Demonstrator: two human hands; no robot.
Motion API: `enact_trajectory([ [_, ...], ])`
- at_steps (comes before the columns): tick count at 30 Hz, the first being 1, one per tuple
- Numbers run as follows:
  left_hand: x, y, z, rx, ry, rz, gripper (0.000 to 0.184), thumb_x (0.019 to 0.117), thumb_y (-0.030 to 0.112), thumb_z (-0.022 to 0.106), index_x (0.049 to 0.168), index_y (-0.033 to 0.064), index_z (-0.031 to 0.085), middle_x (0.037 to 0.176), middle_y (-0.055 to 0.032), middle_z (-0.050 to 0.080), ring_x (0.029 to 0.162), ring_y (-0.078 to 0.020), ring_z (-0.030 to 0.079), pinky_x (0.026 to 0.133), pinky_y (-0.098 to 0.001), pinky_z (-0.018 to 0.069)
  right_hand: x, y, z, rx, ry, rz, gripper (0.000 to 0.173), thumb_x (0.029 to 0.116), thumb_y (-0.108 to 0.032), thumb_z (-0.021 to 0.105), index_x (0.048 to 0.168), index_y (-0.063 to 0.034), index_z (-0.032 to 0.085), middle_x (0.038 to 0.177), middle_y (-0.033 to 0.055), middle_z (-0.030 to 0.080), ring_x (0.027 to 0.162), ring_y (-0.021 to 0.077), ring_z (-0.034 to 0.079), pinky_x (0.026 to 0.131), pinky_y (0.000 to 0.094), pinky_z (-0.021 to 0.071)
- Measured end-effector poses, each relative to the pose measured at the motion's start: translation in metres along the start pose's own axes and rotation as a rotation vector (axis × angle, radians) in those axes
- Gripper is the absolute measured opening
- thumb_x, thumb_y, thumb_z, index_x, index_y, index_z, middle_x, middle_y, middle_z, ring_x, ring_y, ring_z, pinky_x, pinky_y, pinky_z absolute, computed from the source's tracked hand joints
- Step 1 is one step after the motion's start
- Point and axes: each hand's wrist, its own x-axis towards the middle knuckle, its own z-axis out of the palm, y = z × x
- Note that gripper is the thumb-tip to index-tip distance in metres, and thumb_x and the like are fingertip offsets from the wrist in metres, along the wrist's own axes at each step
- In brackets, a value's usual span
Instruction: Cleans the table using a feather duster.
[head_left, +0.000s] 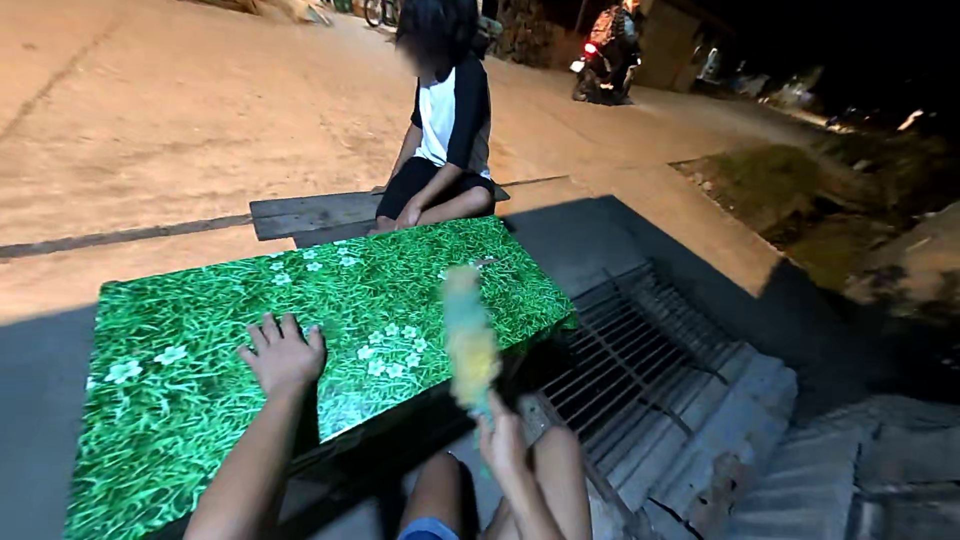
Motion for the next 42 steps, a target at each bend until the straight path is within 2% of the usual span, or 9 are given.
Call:
enact_trajectory([
  [6,-0.007,0.001,-0.016,0.011,-0.070,0.004,0.071,0.0979,0.020,0.066,0.159,0.0055,0.033,0.169,-0.0239,0.018,0.157,-0.0461,0.015,0.121,-0.0701,0.0131,-0.050,-0.024,0.051,0.073,-0.333,-0.319,0.051,0.1012,-0.013,0.059,0.152,-0.0092,0.052,0.133,0.0194,0.068,0.120,0.0356,0.068,0.105,0.0563,0.0521],
  [11,-0.003,0.004,-0.010,-0.023,-0.035,-0.035,0.067,0.1087,0.047,0.036,0.159,0.0034,0.034,0.169,-0.0246,0.019,0.157,-0.0455,0.013,0.122,-0.0707,0.0094,0.028,0.023,-0.028,0.017,0.172,-0.039,0.042,0.1023,-0.020,0.063,0.143,-0.0077,0.061,0.114,0.0224,0.074,0.102,0.0394,0.073,0.094,0.0598,0.0561],
  [17,0.002,0.004,-0.009,-0.007,-0.074,-0.069,0.065,0.1089,0.047,0.034,0.160,0.0067,0.033,0.171,-0.0201,0.016,0.158,-0.0419,0.012,0.123,-0.0680,0.0118,0.078,0.075,-0.080,-0.030,0.510,0.263,0.044,0.1073,-0.026,0.056,0.148,-0.0084,0.055,0.123,0.0299,0.069,0.116,0.0500,0.065,0.100,0.0670,0.0480],
  [22,0.004,0.003,-0.004,-0.021,-0.068,-0.087,0.064,0.1089,0.047,0.034,0.160,0.0086,0.034,0.171,-0.0185,0.017,0.159,-0.0404,0.011,0.123,-0.0683,0.0112,0.030,0.022,-0.013,-0.061,0.276,-0.097,0.050,0.1019,-0.017,0.063,0.149,-0.0032,0.053,0.110,0.0266,0.074,0.098,0.0443,0.074,0.091,0.0630,0.0563],
  [25,0.006,-0.001,0.002,-0.003,-0.053,-0.076,0.063,0.1083,0.045,0.037,0.160,0.0095,0.034,0.171,-0.0180,0.017,0.159,-0.0409,0.011,0.123,-0.0681,0.0117,-0.024,-0.007,0.034,0.084,-0.029,-0.330,0.050,0.0977,-0.008,0.065,0.146,0.0021,0.054,0.122,0.0239,0.072,0.107,0.0375,0.073,0.099,0.0556,0.0561],
  [29,0.003,-0.003,-0.001,0.032,-0.103,-0.041,0.084,0.0929,0.020,0.073,0.163,0.0096,0.027,0.173,-0.0186,0.009,0.159,-0.0419,0.008,0.122,-0.0685,0.0135,-0.039,-0.004,0.051,0.246,-0.193,-0.484,0.047,0.0942,-0.001,0.065,0.140,0.0081,0.058,0.130,0.0246,0.069,0.115,0.0322,0.071,0.106,0.0474,0.0540],
  [36,0.005,-0.001,0.003,-0.015,-0.050,-0.070,0.066,0.1090,0.049,0.032,0.160,0.0081,0.034,0.171,-0.0187,0.019,0.158,-0.0414,0.013,0.122,-0.0686,0.0115,0.066,0.073,-0.050,0.043,0.464,0.040,0.041,0.1050,-0.020,0.060,0.141,-0.0008,0.060,0.119,0.0309,0.070,0.111,0.0498,0.068,0.098,0.0672,0.0493],
  [39,0.008,-0.002,0.008,-0.010,-0.040,-0.066,0.066,0.1087,0.049,0.032,0.160,0.0075,0.035,0.171,-0.0188,0.019,0.158,-0.0421,0.013,0.122,-0.0703,0.0109,0.082,0.076,-0.069,-0.025,0.529,0.227,0.043,0.1077,-0.025,0.055,0.147,-0.0090,0.056,0.122,0.0294,0.069,0.115,0.0500,0.066,0.099,0.0673,0.0485],
  [42,0.009,-0.002,0.007,-0.006,-0.027,-0.056,0.065,0.1087,0.049,0.033,0.159,0.0067,0.035,0.170,-0.0205,0.020,0.157,-0.0433,0.014,0.121,-0.0706,0.0117,0.065,0.047,-0.048,-0.106,0.416,0.102,0.046,0.1064,-0.023,0.057,0.150,-0.0080,0.052,0.115,0.0285,0.072,0.106,0.0489,0.070,0.094,0.0660,0.0525],
])
